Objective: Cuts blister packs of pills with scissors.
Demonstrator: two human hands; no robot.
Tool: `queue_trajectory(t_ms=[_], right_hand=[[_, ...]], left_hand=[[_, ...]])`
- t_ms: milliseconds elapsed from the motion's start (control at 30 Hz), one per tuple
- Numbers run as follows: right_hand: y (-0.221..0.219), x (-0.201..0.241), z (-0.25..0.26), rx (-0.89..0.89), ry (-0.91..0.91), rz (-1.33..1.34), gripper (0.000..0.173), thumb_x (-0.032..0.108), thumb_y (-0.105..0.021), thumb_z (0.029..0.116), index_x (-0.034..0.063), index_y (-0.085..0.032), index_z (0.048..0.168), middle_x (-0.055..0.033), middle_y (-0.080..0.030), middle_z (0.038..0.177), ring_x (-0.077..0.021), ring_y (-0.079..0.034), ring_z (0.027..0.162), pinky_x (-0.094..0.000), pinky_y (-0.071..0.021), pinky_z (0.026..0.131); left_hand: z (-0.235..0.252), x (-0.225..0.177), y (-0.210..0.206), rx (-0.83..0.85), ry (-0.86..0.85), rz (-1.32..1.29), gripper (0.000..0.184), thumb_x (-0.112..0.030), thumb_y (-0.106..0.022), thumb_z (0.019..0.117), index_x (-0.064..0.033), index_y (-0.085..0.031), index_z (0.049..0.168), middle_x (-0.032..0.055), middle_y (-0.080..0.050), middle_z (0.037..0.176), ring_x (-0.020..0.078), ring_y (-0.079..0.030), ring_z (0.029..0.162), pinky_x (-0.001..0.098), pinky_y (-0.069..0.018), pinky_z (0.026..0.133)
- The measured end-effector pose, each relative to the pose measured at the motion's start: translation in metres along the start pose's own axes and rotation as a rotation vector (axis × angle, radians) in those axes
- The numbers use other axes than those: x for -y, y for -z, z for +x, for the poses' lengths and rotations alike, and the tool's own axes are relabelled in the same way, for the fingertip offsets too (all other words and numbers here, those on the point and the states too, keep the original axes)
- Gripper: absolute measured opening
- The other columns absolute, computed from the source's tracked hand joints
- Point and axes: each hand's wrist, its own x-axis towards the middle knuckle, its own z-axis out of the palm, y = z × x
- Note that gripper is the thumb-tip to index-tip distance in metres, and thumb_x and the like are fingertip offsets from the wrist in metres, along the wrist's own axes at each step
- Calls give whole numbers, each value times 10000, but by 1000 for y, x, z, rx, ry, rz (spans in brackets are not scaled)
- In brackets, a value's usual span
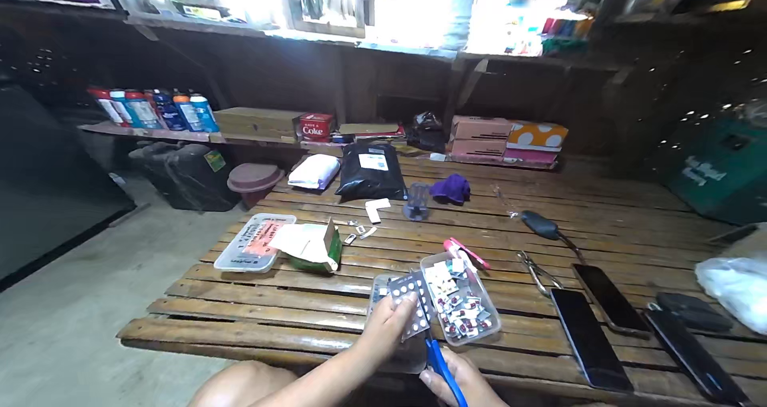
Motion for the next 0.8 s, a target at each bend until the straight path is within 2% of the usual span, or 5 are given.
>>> queue_trajectory(t_ms=[400,700,800], right_hand=[[-10,0,-6,-16,33,8,332,395,-686,951,72,-608,955,53,-568,697,-25,-547,587,-224,-484,577],[-16,0,-3,3,15,20,356,444,-706,914,107,-610,972,79,-579,714,-9,-558,591,-204,-492,569],[-19,1,-5,6,46,33,353,455,-706,914,119,-620,980,90,-592,729,0,-564,604,-194,-497,574]], left_hand=[[-13,-3,3,15,-26,4,318,-203,-377,1065,-34,-644,1103,-3,-748,907,83,-729,844,306,-613,832],[-23,-13,10,19,-21,14,292,-187,-379,1075,-45,-634,1084,-51,-710,870,19,-687,799,255,-593,789],[-25,-13,14,68,-33,46,303,-201,-381,1073,-38,-637,1076,-48,-704,886,15,-682,813,256,-590,794]])
